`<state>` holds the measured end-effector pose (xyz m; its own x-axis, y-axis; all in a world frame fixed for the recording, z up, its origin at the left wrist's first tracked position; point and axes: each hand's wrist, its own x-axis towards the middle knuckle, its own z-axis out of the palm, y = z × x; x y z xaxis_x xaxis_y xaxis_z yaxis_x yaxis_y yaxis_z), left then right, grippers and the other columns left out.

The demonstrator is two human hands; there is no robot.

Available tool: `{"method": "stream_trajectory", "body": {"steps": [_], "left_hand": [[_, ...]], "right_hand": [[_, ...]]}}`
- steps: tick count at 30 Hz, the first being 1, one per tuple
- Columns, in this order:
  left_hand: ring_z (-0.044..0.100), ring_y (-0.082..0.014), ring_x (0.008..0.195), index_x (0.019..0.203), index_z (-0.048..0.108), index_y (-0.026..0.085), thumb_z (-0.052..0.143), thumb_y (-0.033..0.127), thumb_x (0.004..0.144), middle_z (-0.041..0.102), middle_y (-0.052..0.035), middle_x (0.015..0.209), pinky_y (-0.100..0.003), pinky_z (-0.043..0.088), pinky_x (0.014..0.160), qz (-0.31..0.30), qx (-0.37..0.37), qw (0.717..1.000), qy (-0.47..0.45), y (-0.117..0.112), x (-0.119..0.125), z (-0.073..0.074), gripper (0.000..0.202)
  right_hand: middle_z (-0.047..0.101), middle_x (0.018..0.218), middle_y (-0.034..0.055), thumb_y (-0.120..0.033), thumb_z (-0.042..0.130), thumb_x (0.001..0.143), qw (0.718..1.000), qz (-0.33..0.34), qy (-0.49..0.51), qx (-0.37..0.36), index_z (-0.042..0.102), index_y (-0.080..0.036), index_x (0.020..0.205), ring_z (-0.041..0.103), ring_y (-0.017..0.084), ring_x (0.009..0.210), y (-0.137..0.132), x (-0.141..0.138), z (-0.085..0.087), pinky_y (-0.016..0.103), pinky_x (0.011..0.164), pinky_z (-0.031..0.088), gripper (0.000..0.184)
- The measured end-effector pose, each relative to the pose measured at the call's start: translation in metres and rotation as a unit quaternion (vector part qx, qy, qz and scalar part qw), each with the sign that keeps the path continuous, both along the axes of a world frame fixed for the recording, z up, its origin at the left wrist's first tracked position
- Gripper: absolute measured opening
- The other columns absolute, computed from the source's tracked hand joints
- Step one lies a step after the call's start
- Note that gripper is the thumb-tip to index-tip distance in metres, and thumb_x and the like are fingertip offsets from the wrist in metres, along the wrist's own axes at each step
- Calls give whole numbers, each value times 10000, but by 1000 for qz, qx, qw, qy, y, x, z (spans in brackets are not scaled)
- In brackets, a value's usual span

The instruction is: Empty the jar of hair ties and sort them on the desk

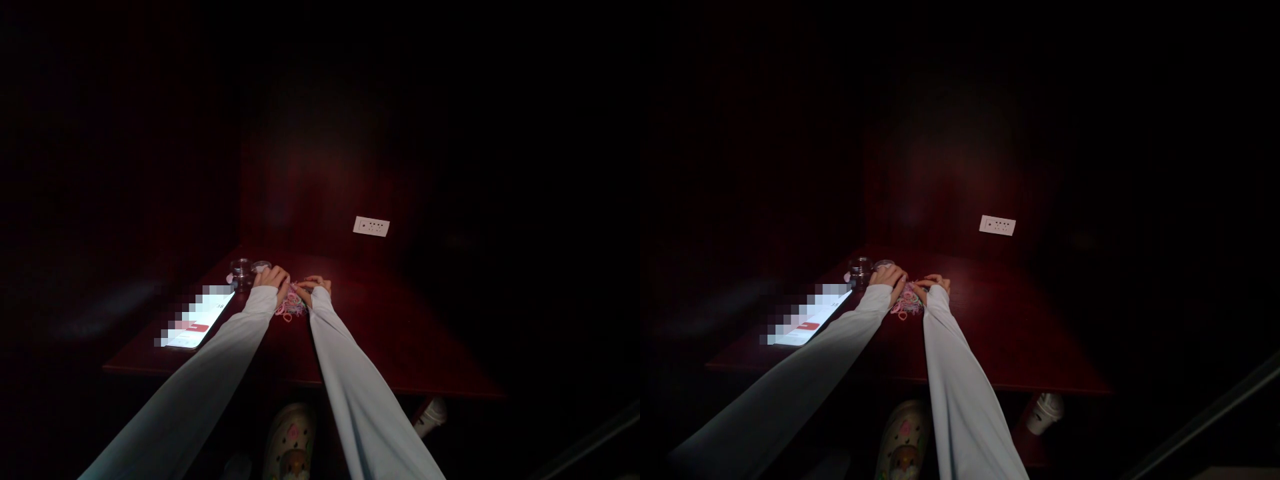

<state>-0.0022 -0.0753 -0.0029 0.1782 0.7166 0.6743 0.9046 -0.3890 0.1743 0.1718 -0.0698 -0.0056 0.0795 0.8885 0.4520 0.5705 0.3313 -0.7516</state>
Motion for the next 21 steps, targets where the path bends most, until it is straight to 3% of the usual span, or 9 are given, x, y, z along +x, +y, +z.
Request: {"method": "stream_trajectory", "body": {"steps": [6,13,21], "left_hand": [[558,-289,1003,1033,698,215,421,254,1045,698,-93,1106,-419,393,845,13,15,1000,-10,-6,3,3,280],[549,-296,1049,1024,693,227,444,257,1039,705,-77,1134,-428,382,877,18,-12,999,-31,-8,1,4,251],[529,-277,1078,1160,691,263,468,362,1042,687,-56,1203,-431,381,912,-79,-10,997,-23,-7,-3,-1,271]], "right_hand": [[718,1030,52,-415,842,763,997,0,62,45,833,-287,717,525,260,1121,2,-1,-2,364,986,404,137],[727,1037,80,-498,819,742,987,-36,155,34,819,-249,720,537,282,1171,12,11,-5,375,1004,412,250],[770,1011,80,-648,758,753,957,56,285,5,849,-225,872,679,264,1044,12,8,-6,380,995,485,449]]}}
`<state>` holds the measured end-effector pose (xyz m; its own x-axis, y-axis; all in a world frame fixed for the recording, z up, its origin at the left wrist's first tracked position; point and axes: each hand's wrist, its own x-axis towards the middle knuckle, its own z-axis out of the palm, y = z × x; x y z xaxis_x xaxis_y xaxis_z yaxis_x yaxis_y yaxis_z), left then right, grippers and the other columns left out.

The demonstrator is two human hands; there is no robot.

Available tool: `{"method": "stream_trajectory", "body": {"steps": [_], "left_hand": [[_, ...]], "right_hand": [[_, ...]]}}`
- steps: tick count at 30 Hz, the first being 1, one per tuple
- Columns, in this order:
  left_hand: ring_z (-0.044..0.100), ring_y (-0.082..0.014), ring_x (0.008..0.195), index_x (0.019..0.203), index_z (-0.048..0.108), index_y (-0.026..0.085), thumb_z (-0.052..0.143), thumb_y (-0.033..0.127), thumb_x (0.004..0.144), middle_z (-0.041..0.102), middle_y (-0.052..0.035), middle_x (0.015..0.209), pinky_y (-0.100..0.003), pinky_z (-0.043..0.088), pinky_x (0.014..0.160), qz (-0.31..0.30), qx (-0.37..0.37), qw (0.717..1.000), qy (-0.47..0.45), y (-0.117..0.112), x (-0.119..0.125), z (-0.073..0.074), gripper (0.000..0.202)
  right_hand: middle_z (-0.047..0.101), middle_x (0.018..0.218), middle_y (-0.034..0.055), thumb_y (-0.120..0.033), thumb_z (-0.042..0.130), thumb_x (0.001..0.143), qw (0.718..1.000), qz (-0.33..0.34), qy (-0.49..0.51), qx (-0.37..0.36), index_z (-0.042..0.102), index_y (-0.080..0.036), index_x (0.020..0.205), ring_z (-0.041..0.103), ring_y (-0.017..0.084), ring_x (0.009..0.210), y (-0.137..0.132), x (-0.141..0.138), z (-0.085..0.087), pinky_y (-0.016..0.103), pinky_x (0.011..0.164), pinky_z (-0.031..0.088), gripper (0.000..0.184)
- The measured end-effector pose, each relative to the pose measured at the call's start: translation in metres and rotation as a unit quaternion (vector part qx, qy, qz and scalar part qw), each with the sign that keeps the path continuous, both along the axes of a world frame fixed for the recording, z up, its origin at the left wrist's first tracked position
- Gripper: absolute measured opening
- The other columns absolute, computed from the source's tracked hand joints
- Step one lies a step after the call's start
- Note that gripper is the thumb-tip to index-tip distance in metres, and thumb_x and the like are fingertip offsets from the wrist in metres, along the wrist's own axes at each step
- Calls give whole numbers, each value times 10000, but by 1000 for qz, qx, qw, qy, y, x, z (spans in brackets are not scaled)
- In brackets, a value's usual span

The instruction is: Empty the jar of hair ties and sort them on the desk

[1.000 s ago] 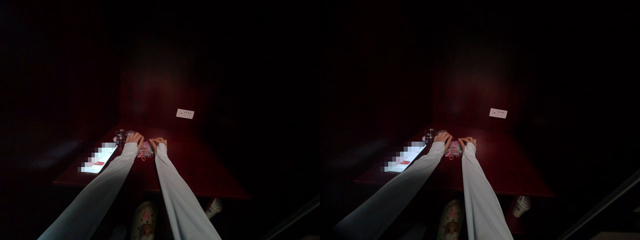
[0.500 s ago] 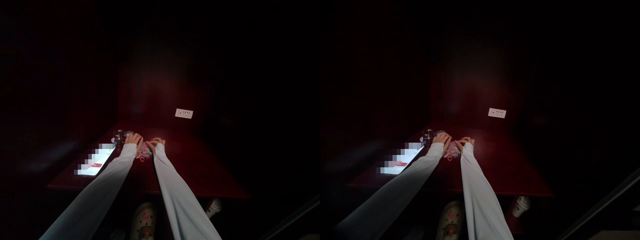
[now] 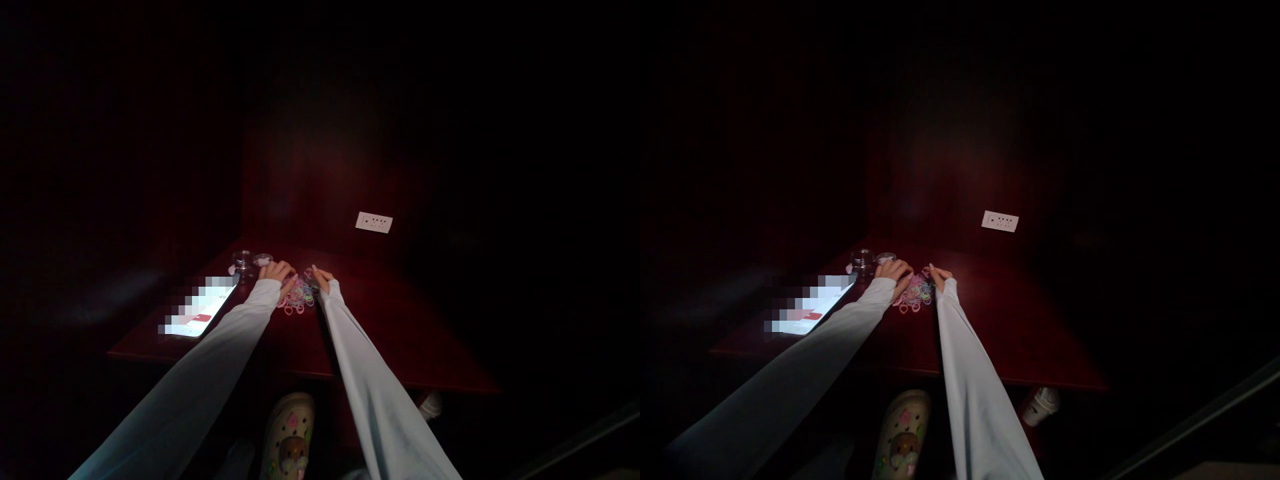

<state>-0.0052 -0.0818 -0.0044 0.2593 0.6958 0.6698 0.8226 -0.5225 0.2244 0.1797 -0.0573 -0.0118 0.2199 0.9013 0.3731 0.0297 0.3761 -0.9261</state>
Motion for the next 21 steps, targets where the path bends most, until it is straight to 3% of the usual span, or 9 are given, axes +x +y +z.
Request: {"method": "stream_trajectory", "body": {"steps": [3,7,15,21], "left_hand": [[520,-281,1097,1241,698,291,559,456,1002,670,-49,1265,-440,381,925,-33,-31,999,7,6,0,-2,321],[505,-288,1137,1208,739,303,610,517,975,654,-34,1335,-447,376,948,-42,-47,998,-5,9,4,-3,341],[508,-293,1124,945,832,333,690,459,938,702,-11,1269,-474,373,974,-13,-35,997,-67,8,7,1,190],[515,-276,1096,903,827,323,705,405,929,722,-2,1261,-468,376,980,-36,-27,997,-60,10,4,-1,149]], "right_hand": [[777,1011,79,-664,746,755,999,33,7,-5,851,-219,902,694,263,1046,-5,-5,2,374,992,500,480],[772,1041,70,-673,766,724,999,49,-11,-4,852,-234,889,687,266,1090,-9,-8,5,362,1010,498,477],[753,1003,81,-694,757,729,999,44,-21,8,851,-227,864,684,269,1053,-9,-12,2,381,993,506,495],[749,978,68,-700,754,723,999,36,-34,-4,853,-232,866,689,250,998,-6,-8,-3,357,928,526,500]]}}
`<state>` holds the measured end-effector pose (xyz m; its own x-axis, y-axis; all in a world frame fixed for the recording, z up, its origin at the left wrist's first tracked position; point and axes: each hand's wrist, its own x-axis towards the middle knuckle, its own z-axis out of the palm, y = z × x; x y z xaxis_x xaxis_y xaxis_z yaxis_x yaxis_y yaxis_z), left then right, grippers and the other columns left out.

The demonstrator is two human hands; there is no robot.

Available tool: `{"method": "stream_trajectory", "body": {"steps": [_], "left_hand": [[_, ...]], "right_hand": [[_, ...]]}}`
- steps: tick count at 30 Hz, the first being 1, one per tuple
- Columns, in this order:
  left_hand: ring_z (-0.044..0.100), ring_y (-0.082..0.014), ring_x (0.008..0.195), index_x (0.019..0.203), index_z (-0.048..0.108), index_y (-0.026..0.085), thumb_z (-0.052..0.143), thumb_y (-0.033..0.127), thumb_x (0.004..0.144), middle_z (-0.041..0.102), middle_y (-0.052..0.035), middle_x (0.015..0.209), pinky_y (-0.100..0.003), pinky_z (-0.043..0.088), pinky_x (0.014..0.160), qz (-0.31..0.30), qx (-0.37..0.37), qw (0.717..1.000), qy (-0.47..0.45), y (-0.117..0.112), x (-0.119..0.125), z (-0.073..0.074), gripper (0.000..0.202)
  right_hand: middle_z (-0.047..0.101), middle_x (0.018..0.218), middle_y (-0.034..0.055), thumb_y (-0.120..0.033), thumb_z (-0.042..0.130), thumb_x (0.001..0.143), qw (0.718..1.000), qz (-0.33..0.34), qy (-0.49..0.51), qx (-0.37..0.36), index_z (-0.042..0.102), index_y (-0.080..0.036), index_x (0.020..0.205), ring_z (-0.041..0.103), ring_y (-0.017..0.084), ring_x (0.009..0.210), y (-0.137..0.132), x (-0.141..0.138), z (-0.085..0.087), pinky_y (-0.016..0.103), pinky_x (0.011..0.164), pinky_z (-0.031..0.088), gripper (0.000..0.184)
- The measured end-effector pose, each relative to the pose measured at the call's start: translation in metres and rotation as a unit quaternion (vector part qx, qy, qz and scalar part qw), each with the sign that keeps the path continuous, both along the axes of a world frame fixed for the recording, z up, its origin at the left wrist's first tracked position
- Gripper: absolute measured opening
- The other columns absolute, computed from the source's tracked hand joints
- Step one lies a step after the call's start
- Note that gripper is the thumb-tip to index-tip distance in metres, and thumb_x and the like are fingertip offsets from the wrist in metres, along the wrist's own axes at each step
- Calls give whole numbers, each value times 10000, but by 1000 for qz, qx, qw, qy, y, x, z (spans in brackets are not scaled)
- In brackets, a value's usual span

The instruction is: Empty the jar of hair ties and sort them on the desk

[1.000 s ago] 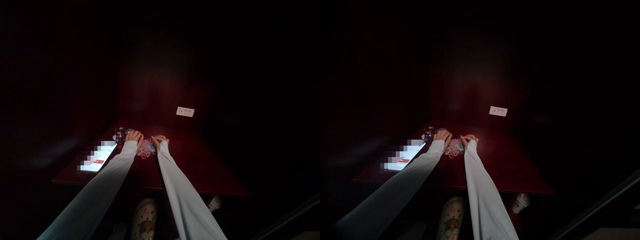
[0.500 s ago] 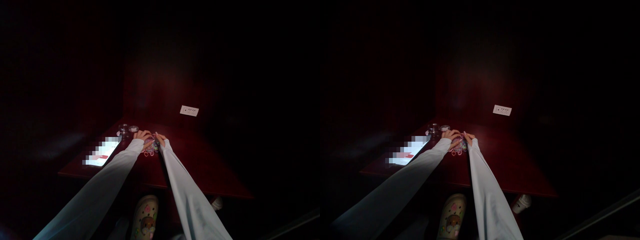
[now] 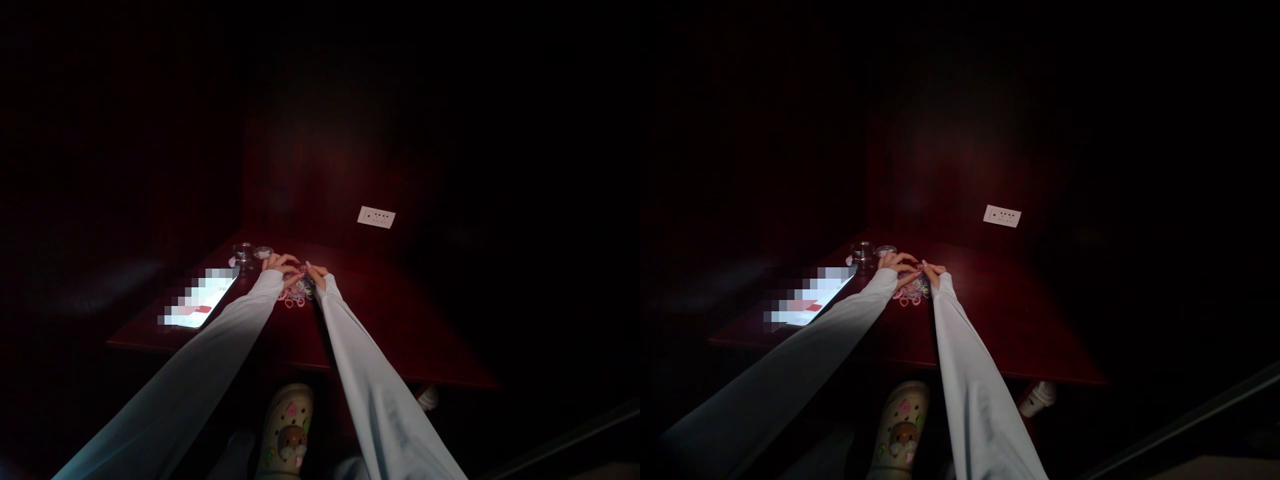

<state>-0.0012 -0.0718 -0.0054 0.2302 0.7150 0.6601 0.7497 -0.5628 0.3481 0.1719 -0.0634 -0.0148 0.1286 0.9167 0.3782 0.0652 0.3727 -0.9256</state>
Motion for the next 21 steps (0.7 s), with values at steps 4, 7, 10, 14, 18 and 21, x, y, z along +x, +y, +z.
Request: {"method": "stream_trajectory", "body": {"steps": [4,7,10,14,18,21], "left_hand": [[503,-272,1082,881,820,326,713,380,918,725,10,1246,-460,370,971,3,-5,1000,2,2,0,-2,125],[503,-270,1070,864,813,319,718,367,909,729,10,1233,-455,368,959,12,-6,1000,-2,4,0,-3,116],[508,-271,1076,859,806,306,718,350,899,736,12,1228,-457,364,962,10,-4,1000,-1,5,-1,-5,106],[521,-280,1094,882,803,307,716,352,893,737,7,1227,-464,362,961,12,-5,1000,-6,6,-2,-6,98],[532,-286,1100,944,794,304,716,347,888,739,-5,1218,-463,361,964,28,-6,999,-26,4,0,-4,105],[530,-292,1118,969,777,302,703,331,886,734,-11,1220,-456,363,956,33,-11,999,-29,-2,1,0,115]], "right_hand": [[752,995,69,-712,747,715,1000,-3,10,-2,855,-230,882,689,248,1000,3,2,-3,351,925,524,521],[764,973,77,-746,748,676,1000,-5,20,-14,846,-213,851,695,252,984,5,2,-2,351,900,531,569],[785,952,85,-756,721,703,999,-2,46,-15,833,-196,876,709,255,972,4,2,2,349,877,539,597],[803,972,103,-744,711,721,995,12,94,-24,811,-182,913,733,261,961,1,5,8,346,847,543,603],[804,924,106,-738,721,711,995,16,89,-34,806,-182,866,738,266,938,-2,6,11,348,825,542,583],[796,864,94,-746,705,725,998,15,44,-29,807,-190,830,728,261,942,-5,6,12,354,838,539,576]]}}
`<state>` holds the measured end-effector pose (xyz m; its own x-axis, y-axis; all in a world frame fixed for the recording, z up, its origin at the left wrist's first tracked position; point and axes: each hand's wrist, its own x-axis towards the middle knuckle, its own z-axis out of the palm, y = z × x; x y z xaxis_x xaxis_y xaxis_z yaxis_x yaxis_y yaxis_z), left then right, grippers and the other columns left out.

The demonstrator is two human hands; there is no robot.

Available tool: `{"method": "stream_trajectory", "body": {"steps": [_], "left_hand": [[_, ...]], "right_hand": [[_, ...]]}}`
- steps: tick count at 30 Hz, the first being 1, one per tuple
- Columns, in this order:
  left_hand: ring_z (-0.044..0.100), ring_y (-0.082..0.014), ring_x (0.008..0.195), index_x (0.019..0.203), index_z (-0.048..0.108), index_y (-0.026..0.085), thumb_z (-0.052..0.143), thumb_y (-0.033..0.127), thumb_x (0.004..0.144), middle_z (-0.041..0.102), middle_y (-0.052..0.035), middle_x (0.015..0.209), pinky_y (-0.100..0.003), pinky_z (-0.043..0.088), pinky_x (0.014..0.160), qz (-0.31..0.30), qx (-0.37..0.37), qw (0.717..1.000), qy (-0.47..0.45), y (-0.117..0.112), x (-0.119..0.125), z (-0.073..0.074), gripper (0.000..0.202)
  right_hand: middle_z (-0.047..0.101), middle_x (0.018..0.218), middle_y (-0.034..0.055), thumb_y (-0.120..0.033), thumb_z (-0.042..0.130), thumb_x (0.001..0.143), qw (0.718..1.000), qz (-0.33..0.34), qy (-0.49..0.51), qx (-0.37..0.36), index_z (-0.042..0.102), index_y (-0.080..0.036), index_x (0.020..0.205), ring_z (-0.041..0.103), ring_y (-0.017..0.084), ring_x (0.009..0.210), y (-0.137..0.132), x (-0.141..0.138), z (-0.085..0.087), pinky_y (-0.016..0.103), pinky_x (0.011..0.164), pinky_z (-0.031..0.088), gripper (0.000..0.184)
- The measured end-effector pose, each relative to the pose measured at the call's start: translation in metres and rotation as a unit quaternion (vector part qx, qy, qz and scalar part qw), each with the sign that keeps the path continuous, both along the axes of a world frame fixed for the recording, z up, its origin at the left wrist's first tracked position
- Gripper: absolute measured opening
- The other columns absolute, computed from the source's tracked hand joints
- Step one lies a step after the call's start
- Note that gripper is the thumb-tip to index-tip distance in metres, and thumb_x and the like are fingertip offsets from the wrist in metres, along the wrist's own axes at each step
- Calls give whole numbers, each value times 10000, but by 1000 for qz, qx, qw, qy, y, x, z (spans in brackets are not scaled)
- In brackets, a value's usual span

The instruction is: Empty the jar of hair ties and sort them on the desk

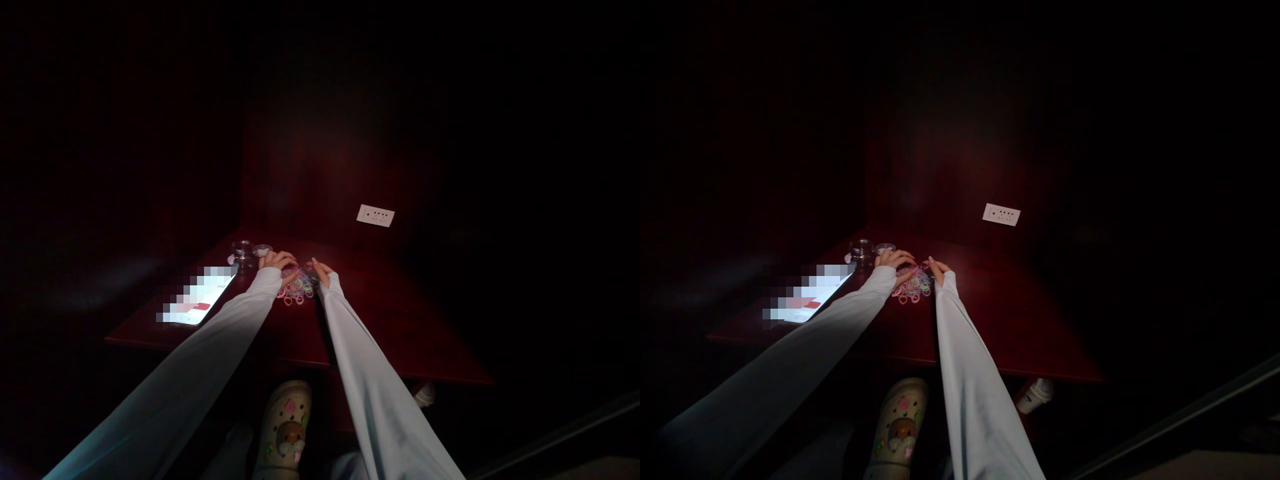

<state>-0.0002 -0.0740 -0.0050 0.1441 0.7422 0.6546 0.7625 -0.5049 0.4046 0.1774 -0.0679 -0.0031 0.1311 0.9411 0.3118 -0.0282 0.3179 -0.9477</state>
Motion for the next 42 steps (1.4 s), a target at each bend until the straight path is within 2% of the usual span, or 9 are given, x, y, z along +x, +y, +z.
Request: {"method": "stream_trajectory", "body": {"steps": [6,12,17,25,31,34,38,40,42], "left_hand": [[532,-280,1134,1083,730,305,628,258,900,716,1,1269,-443,350,972,-28,-4,999,24,-15,1,10,215],[547,-272,1109,1160,738,304,671,424,940,707,-20,1285,-433,352,966,-47,20,998,44,-20,2,11,259],[549,-261,1093,1027,774,305,663,415,957,723,-9,1255,-437,360,971,-60,21,996,57,-17,3,8,171],[554,-267,1100,976,786,304,674,367,953,739,-2,1237,-442,361,975,-52,28,997,48,-10,0,4,131],[534,-270,1061,861,803,297,697,311,927,763,-5,1175,-454,370,961,-22,16,999,37,1,5,-3,126],[527,-270,1063,863,801,296,692,278,925,762,1,1175,-451,366,952,-25,12,999,35,3,4,-4,127],[524,-275,1085,894,796,293,678,295,942,760,-4,1180,-458,354,956,-42,9,998,39,6,0,-5,127],[521,-272,1073,902,793,292,675,319,949,758,-4,1184,-456,353,947,-51,13,998,44,8,-3,-6,130],[518,-266,1061,917,792,290,676,341,954,756,-4,1187,-450,351,937,-64,17,997,50,11,-4,-8,132]], "right_hand": [[770,782,77,-763,700,720,999,0,-41,-7,805,-197,786,715,264,915,2,0,-2,363,844,538,580],[758,809,54,-743,728,688,998,-14,-56,7,813,-208,762,695,241,892,1,0,-4,340,848,521,547],[732,786,38,-736,729,686,995,-2,-99,33,818,-219,738,683,222,852,-3,1,-2,335,853,509,527],[702,745,35,-697,736,709,990,0,-135,46,803,-232,702,668,222,830,-5,0,-1,353,847,499,470],[728,705,37,-692,739,690,995,3,-100,15,782,-215,697,640,207,726,-12,-3,1,321,701,491,479],[733,690,43,-679,734,694,997,-11,-71,13,776,-203,707,644,207,695,-10,-4,1,314,665,494,478],[759,729,67,-696,713,687,996,-61,-63,21,755,-202,681,662,213,708,-1,18,1,310,678,502,496],[778,778,81,-694,682,721,991,-101,-90,19,763,-195,710,685,224,752,3,44,3,307,706,512,505],[780,780,89,-666,640,775,971,-180,-157,-3,783,-187,751,696,231,757,4,78,4,306,712,512,501]]}}
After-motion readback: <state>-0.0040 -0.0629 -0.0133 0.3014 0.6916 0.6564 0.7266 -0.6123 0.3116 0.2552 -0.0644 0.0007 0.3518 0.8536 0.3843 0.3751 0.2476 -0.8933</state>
